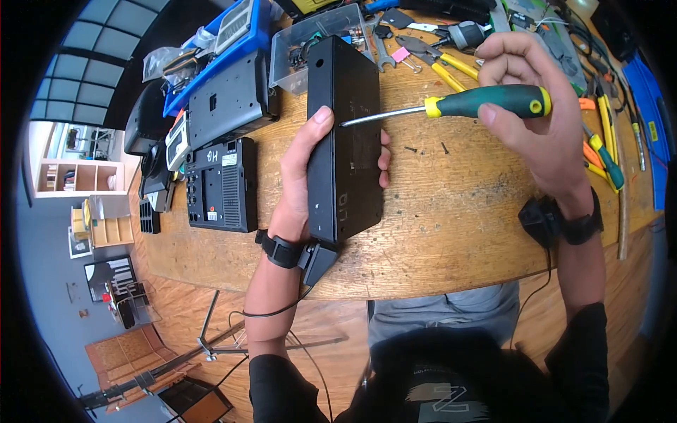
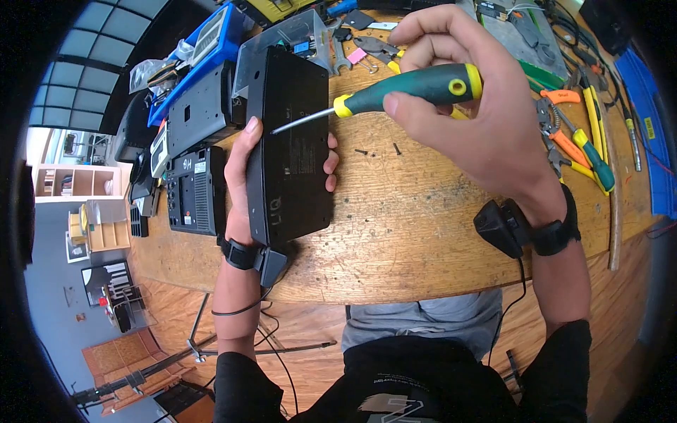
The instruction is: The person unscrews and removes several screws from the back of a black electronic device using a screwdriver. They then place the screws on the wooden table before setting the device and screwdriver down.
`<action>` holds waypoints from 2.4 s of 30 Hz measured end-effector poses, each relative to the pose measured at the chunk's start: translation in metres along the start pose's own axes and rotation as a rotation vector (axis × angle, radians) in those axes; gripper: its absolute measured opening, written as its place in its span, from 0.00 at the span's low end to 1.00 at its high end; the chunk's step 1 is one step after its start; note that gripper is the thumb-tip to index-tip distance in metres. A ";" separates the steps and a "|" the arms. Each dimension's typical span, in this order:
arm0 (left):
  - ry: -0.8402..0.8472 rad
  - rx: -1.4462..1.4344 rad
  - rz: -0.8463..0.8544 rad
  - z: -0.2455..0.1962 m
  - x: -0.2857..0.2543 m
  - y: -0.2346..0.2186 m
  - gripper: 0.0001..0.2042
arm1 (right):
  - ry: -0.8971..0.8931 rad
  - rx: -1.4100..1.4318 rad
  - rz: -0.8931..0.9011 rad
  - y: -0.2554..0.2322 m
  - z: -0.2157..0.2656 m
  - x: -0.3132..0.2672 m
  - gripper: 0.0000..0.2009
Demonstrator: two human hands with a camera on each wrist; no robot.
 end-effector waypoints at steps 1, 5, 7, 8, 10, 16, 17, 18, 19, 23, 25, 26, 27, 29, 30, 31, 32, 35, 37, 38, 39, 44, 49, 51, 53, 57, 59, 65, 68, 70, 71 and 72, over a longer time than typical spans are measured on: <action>0.008 -0.002 -0.003 0.001 0.001 0.001 0.36 | -0.003 0.025 0.004 0.000 0.000 0.000 0.14; 0.003 0.006 0.041 0.001 0.000 -0.003 0.35 | 0.442 0.107 0.095 -0.009 0.026 0.008 0.15; -0.003 0.017 0.064 0.000 0.000 -0.004 0.35 | 0.466 0.100 0.109 -0.010 0.026 0.009 0.14; -0.006 0.023 0.076 0.000 0.000 -0.004 0.34 | 0.386 0.054 0.109 -0.011 0.024 0.006 0.14; 0.010 -0.004 0.047 0.001 0.000 -0.001 0.34 | 0.236 0.018 0.061 -0.006 0.016 0.001 0.13; 0.013 -0.030 0.043 0.001 0.001 -0.003 0.34 | 0.485 0.217 0.066 -0.012 0.022 0.006 0.14; 0.011 -0.040 0.033 0.001 0.000 -0.002 0.34 | 0.534 0.240 0.075 -0.015 0.023 0.008 0.14; 0.015 -0.029 0.041 0.001 0.001 -0.003 0.34 | 0.581 0.264 0.084 -0.016 0.023 0.009 0.14; 0.017 -0.018 0.049 0.001 0.001 -0.004 0.34 | 0.450 0.214 0.038 -0.013 0.019 0.007 0.14; 0.026 -0.011 0.049 0.001 0.001 -0.003 0.34 | 0.249 0.107 -0.025 -0.003 0.016 0.001 0.13; 0.023 -0.028 0.046 0.001 0.000 -0.003 0.34 | 0.377 0.152 0.024 -0.006 0.021 0.007 0.13; 0.018 -0.035 0.047 0.001 0.001 -0.002 0.34 | 0.477 0.197 0.054 -0.011 0.024 0.010 0.14; 0.016 -0.025 0.047 0.002 0.002 -0.002 0.34 | 0.470 0.197 0.059 -0.013 0.022 0.008 0.13; 0.023 -0.008 0.037 0.002 0.001 -0.002 0.34 | 0.344 0.157 0.051 -0.014 0.014 0.003 0.13; 0.022 -0.014 0.041 0.001 0.001 -0.002 0.34 | 0.228 0.115 0.036 -0.012 0.011 0.000 0.12; 0.021 -0.020 0.047 0.001 0.001 -0.003 0.34 | 0.195 0.100 0.006 -0.009 0.009 -0.001 0.11; 0.017 -0.026 0.051 0.002 0.000 -0.003 0.34 | 0.165 0.086 -0.025 -0.003 0.010 -0.001 0.11; 0.034 -0.031 0.057 0.001 0.001 -0.003 0.33 | 0.397 0.144 0.006 -0.006 0.021 0.007 0.11; 0.037 -0.015 0.045 0.001 0.001 -0.003 0.33 | 0.531 0.159 0.045 -0.011 0.023 0.008 0.11; 0.037 -0.008 0.039 0.002 0.001 -0.003 0.33 | 0.537 0.142 0.056 -0.012 0.023 0.007 0.11; 0.039 -0.008 0.041 0.002 0.000 -0.003 0.33 | 0.477 0.126 0.041 -0.011 0.020 0.007 0.11; 0.023 -0.009 0.064 0.002 0.001 -0.005 0.34 | 0.192 0.070 -0.061 -0.001 0.011 0.000 0.08; 0.020 -0.027 0.043 0.001 0.000 -0.003 0.34 | 0.460 0.045 0.133 -0.013 0.019 0.006 0.10; 0.026 -0.032 0.043 0.002 0.000 -0.003 0.34 | 0.395 0.053 0.091 -0.011 0.021 0.005 0.10; 0.029 -0.052 0.050 0.002 0.001 -0.003 0.35 | 0.299 0.098 -0.003 -0.003 0.022 0.005 0.10; 0.036 -0.051 0.030 0.001 0.000 -0.002 0.34 | 0.347 0.098 0.049 -0.007 0.019 0.007 0.10; 0.028 -0.054 0.034 0.001 -0.001 -0.003 0.34 | 0.438 0.070 0.115 -0.010 0.019 0.008 0.10; 0.041 -0.077 0.058 0.001 0.001 -0.003 0.34 | 0.365 0.090 0.008 -0.012 0.012 0.005 0.11; 0.028 -0.045 0.059 0.002 0.002 -0.008 0.38 | 0.342 0.379 -0.285 -0.006 0.012 0.011 0.15; 0.035 -0.023 0.056 0.002 0.002 -0.009 0.38 | 0.362 0.424 -0.285 -0.007 0.013 0.013 0.15; 0.038 -0.010 0.055 0.003 0.003 -0.008 0.38 | 0.427 0.354 -0.178 -0.011 0.016 0.011 0.14; 0.039 0.008 0.048 0.003 0.002 -0.008 0.37 | 0.491 0.282 -0.072 -0.012 0.018 0.008 0.14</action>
Point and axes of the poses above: each hand's wrist, its own x-axis towards the middle knuckle, its own y-axis out of the palm, z = x × y, the point moved 1 cm from there along x, towards the middle knuckle, and after that the axes turned 9 degrees about -y, right-handed, at the moved point
